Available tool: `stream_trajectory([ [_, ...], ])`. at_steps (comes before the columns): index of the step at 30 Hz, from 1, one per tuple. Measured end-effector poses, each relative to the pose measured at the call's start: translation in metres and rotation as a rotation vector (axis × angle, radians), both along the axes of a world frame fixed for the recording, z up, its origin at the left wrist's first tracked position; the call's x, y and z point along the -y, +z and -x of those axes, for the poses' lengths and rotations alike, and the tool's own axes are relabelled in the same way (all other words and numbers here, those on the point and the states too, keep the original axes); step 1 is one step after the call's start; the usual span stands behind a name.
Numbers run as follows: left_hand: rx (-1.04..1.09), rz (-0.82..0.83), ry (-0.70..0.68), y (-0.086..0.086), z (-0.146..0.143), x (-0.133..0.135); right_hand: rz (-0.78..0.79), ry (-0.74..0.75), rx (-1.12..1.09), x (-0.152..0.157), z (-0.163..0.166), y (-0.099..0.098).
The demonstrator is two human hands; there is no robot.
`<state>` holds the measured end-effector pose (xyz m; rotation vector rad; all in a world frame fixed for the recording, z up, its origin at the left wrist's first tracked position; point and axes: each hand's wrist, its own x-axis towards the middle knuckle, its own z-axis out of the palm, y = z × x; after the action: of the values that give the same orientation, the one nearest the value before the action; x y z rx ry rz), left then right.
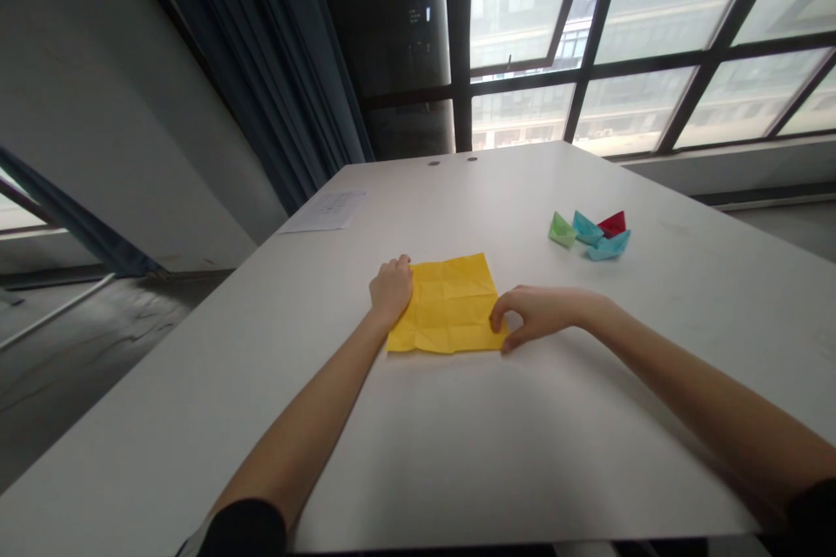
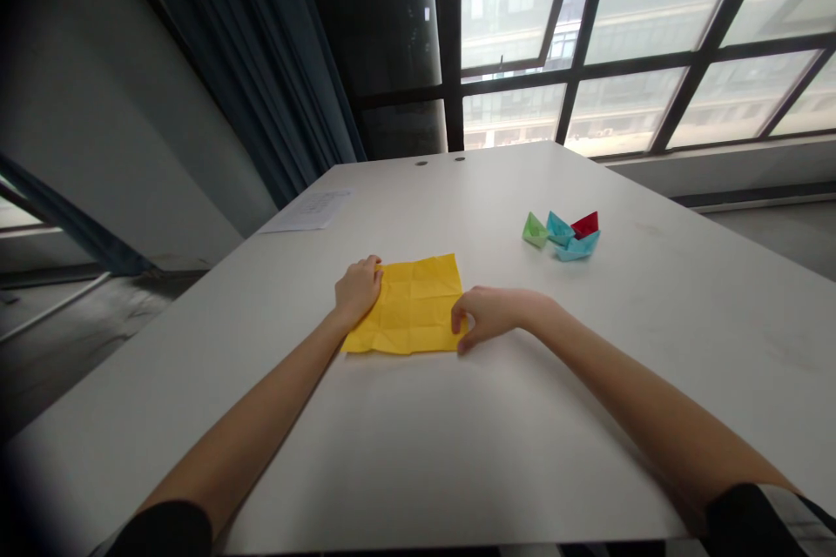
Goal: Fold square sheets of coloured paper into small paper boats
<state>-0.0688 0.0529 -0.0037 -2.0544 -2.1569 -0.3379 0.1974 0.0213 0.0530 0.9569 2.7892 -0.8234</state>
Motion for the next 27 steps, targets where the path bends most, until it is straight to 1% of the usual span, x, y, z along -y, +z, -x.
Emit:
stream_trajectory([
  [2,-0.093,-0.048,-0.093,0.007,-0.005,0.004,0.026,0.002,0.007,0.002,0.001,0.001],
  [5,-0.208,-0.062,-0.264,0.017,-0.018,0.012,0.038,0.016,-0.006,0.005,0.003,0.004],
  [9,-0.238,-0.07,-0.453,0.024,-0.038,0.024,0.032,0.042,0.004,0.007,0.002,0.006],
  [12,-0.187,-0.055,-0.547,0.024,-0.051,0.028,0.024,0.052,0.028,0.009,-0.002,0.007],
  [14,-0.159,0.027,-0.575,0.023,-0.059,0.03,0.023,0.037,0.066,0.008,-0.007,0.01],
  [16,-0.121,0.127,-0.552,0.021,-0.065,0.032,0.006,-0.012,0.082,0.003,-0.015,0.014],
  [17,-0.095,0.161,-0.527,0.02,-0.068,0.033,-0.017,-0.053,0.072,-0.003,-0.021,0.016],
  [19,-0.041,0.187,-0.469,0.016,-0.072,0.036,-0.111,-0.163,0.0,-0.018,-0.036,0.019],
  [20,-0.02,0.2,-0.444,0.014,-0.073,0.038,-0.178,-0.255,-0.017,-0.028,-0.046,0.019],
  [21,-0.005,0.221,-0.426,0.011,-0.074,0.04,-0.255,-0.378,-0.009,-0.039,-0.058,0.018],
  [23,0.014,0.278,-0.414,0.007,-0.075,0.043,-0.399,-0.592,0.026,-0.062,-0.086,0.013],
  [25,0.019,0.323,-0.418,0.004,-0.076,0.045,-0.497,-0.793,0.081,-0.081,-0.115,0.005],
  [27,0.021,0.344,-0.421,0.002,-0.077,0.046,-0.567,-0.952,0.048,-0.093,-0.141,-0.003],
])
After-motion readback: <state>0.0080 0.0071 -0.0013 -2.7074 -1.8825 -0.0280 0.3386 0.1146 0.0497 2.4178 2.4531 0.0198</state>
